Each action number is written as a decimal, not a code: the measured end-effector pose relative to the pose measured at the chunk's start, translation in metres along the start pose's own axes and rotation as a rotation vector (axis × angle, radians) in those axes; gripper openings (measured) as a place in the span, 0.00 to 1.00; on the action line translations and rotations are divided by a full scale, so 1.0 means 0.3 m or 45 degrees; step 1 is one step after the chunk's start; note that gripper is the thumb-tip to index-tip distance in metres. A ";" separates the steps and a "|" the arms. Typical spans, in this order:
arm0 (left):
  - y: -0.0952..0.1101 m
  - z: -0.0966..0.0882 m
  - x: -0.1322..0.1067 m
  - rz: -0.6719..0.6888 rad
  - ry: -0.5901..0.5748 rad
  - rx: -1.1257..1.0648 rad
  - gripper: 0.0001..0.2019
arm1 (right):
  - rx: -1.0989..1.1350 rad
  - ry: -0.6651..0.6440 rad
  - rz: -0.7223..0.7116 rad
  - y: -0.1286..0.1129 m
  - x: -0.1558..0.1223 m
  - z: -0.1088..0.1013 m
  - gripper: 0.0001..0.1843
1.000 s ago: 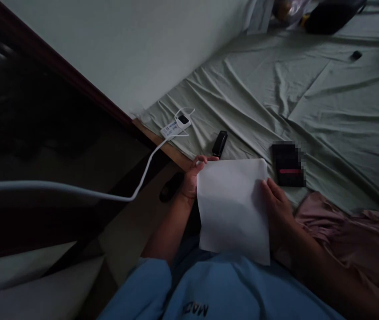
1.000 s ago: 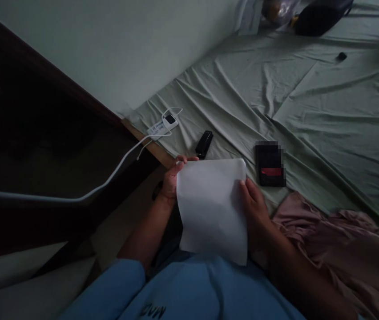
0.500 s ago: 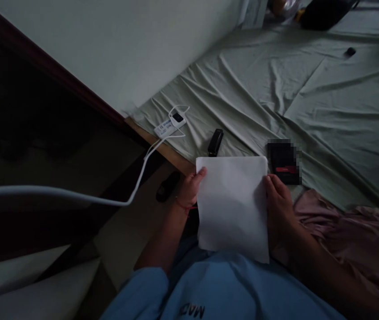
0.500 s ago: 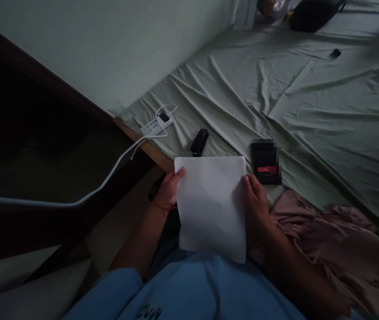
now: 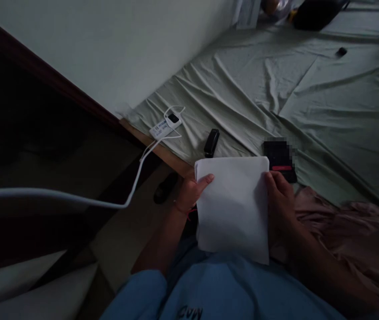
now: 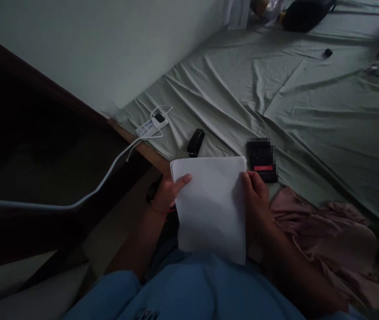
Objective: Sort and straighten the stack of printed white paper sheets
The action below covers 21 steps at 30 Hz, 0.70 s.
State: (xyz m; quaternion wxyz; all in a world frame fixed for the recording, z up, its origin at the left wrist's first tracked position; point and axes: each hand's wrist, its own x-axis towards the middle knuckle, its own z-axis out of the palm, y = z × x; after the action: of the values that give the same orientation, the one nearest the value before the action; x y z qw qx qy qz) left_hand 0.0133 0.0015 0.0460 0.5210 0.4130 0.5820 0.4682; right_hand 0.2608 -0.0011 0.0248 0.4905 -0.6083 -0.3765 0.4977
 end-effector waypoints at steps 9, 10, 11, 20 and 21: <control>-0.009 -0.006 -0.001 0.093 -0.066 -0.008 0.21 | -0.127 0.052 -0.062 -0.008 0.005 -0.003 0.24; -0.008 -0.006 -0.002 0.107 -0.062 0.004 0.21 | -0.145 0.063 -0.085 -0.009 0.006 -0.002 0.25; -0.007 -0.006 -0.003 0.125 -0.057 0.027 0.20 | -0.180 0.065 -0.113 -0.009 0.006 -0.001 0.26; 0.019 -0.027 0.004 0.082 -0.067 0.087 0.24 | -0.500 0.040 -0.549 -0.007 0.028 -0.020 0.27; 0.023 -0.030 0.006 0.077 -0.068 0.086 0.24 | -0.562 0.037 -0.657 -0.013 0.040 -0.027 0.31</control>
State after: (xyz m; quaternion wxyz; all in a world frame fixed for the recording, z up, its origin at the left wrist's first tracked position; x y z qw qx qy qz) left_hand 0.0042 0.0038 0.0524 0.5076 0.4601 0.5708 0.4526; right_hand 0.2716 0.0094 0.0259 0.4621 -0.5916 -0.6095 0.2548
